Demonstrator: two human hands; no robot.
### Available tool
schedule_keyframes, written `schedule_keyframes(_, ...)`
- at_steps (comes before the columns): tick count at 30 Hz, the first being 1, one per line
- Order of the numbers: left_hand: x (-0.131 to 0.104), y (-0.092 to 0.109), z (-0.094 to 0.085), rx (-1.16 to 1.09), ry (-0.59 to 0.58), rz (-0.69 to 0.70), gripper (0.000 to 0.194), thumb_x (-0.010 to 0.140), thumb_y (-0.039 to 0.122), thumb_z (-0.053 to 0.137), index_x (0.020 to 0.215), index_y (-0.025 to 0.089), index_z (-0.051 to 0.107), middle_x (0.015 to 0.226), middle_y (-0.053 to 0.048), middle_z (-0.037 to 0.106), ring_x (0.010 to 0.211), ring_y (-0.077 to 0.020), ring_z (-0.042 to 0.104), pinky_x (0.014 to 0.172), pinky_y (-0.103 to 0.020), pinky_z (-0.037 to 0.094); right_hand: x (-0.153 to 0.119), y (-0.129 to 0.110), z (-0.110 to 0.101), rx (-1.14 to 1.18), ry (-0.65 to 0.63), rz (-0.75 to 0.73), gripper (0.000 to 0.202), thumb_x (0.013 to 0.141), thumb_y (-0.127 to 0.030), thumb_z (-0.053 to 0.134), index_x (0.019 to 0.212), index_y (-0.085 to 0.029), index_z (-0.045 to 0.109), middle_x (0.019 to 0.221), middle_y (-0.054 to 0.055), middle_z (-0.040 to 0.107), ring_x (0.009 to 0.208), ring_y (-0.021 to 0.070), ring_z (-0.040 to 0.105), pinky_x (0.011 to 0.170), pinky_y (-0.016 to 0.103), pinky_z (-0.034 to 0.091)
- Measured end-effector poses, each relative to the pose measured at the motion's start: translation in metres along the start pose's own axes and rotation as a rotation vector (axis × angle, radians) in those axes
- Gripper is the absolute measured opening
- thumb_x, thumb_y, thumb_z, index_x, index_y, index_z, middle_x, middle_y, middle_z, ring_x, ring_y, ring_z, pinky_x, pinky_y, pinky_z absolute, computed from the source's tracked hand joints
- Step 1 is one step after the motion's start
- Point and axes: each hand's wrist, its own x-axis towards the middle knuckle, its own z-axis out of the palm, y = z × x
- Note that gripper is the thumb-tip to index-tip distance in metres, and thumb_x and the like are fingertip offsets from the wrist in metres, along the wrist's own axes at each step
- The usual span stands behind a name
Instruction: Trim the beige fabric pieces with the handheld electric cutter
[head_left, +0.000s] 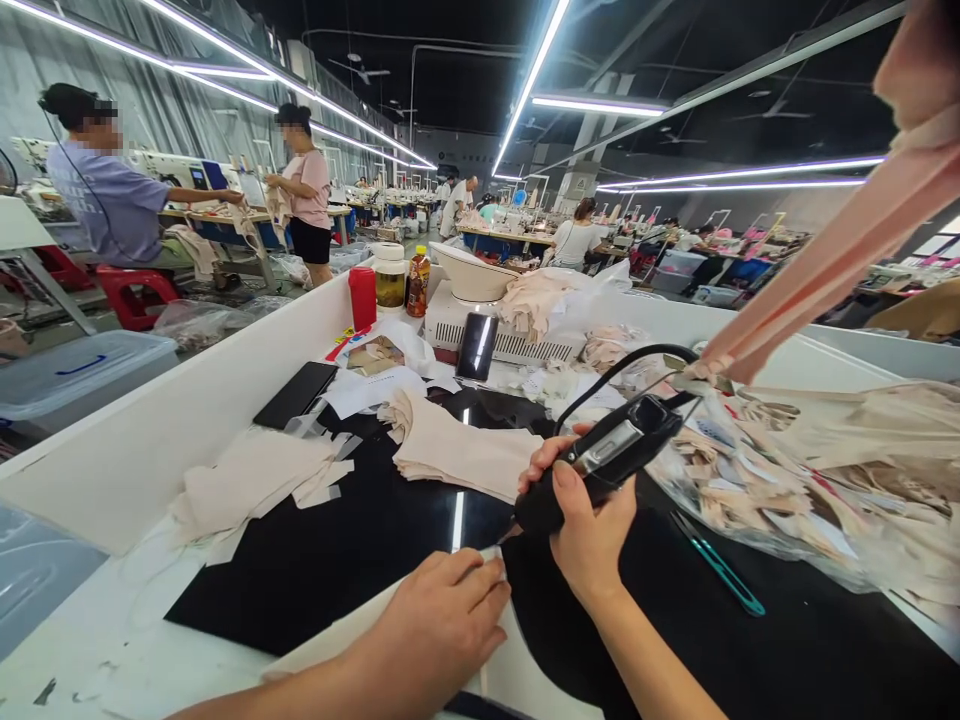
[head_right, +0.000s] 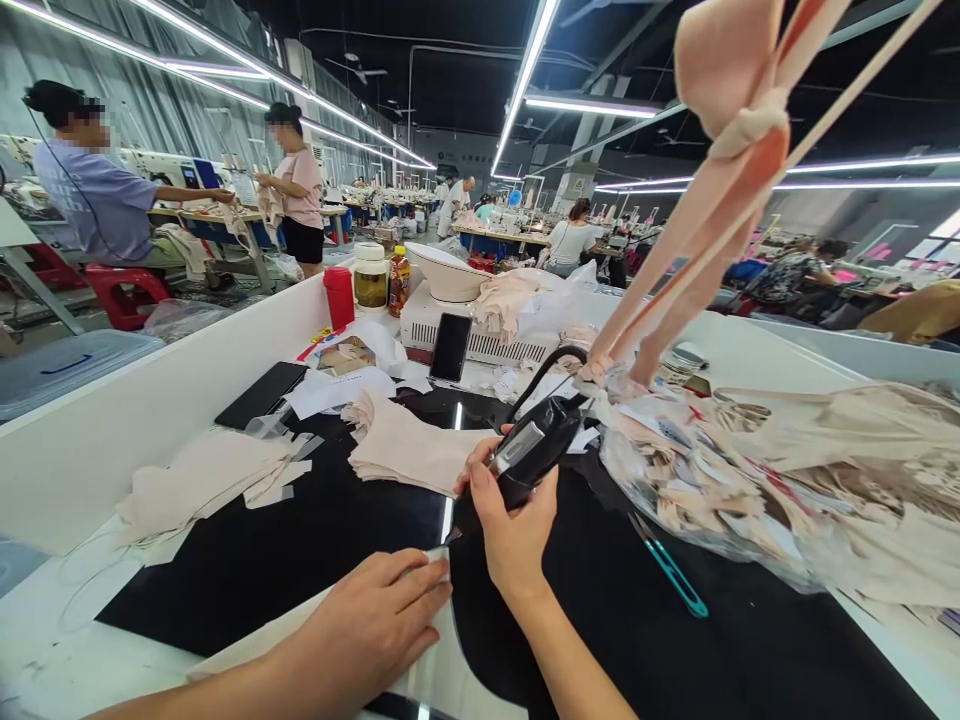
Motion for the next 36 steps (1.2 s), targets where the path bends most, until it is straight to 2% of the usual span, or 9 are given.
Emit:
schedule_keyframes(10,0.003,0.0,-0.006,0.02,0.039,0.004,0.026,0.112,0.033,0.051,0.118,0.016,0.068,0.124,0.0,0.074,0.109,-0.0178,0.064,0.083,-0.031,0.049,-0.004,-0.007,0.002,0.042,-0.001,0.018,0.037,0.086,-0.033,0.084,0.113,-0.029,0.058,0.08,-0.006,0.067,0.055,0.0117,0.062,0.049,0.026,0.055)
schedule_keyframes(17,0.002,0.0,-0.006,0.005,0.061,0.005,0.031,0.114,0.032,0.043,0.117,0.015,0.068,0.122,-0.001,0.074,0.109,-0.0188,0.064,0.082,-0.032,0.049,-0.005,-0.002,0.0,0.021,0.0,0.006,0.037,0.086,-0.034,0.084,0.113,-0.029,0.058,0.082,-0.005,0.067,0.064,0.0127,0.065,0.054,0.025,0.056)
schedule_keyframes(25,-0.004,0.001,-0.008,0.008,-0.021,0.008,0.027,0.112,0.031,0.048,0.126,0.016,0.066,0.132,-0.003,0.071,0.114,-0.0199,0.064,0.086,-0.033,0.051,-0.008,0.001,-0.002,-0.005,-0.032,-0.041,0.037,0.09,-0.032,0.081,0.118,-0.03,0.056,0.084,-0.005,0.067,0.064,0.013,0.065,0.057,0.027,0.055)
schedule_keyframes(29,-0.004,0.0,-0.008,0.006,-0.01,-0.007,0.029,0.112,0.035,0.049,0.127,0.018,0.066,0.136,-0.004,0.069,0.117,-0.0199,0.063,0.09,-0.033,0.051,-0.008,0.001,-0.002,-0.015,-0.022,-0.035,0.039,0.089,-0.033,0.08,0.119,-0.03,0.055,0.084,-0.005,0.067,0.063,0.0131,0.064,0.057,0.028,0.055)
schedule_keyframes(36,-0.001,0.0,-0.012,0.019,0.008,-0.011,0.028,0.112,0.034,0.047,0.122,0.018,0.067,0.131,-0.002,0.072,0.114,-0.0185,0.063,0.091,-0.031,0.051,-0.007,-0.001,0.001,-0.04,0.005,-0.029,0.038,0.089,-0.034,0.081,0.116,-0.029,0.055,0.084,-0.005,0.067,0.06,0.0129,0.064,0.056,0.029,0.057)
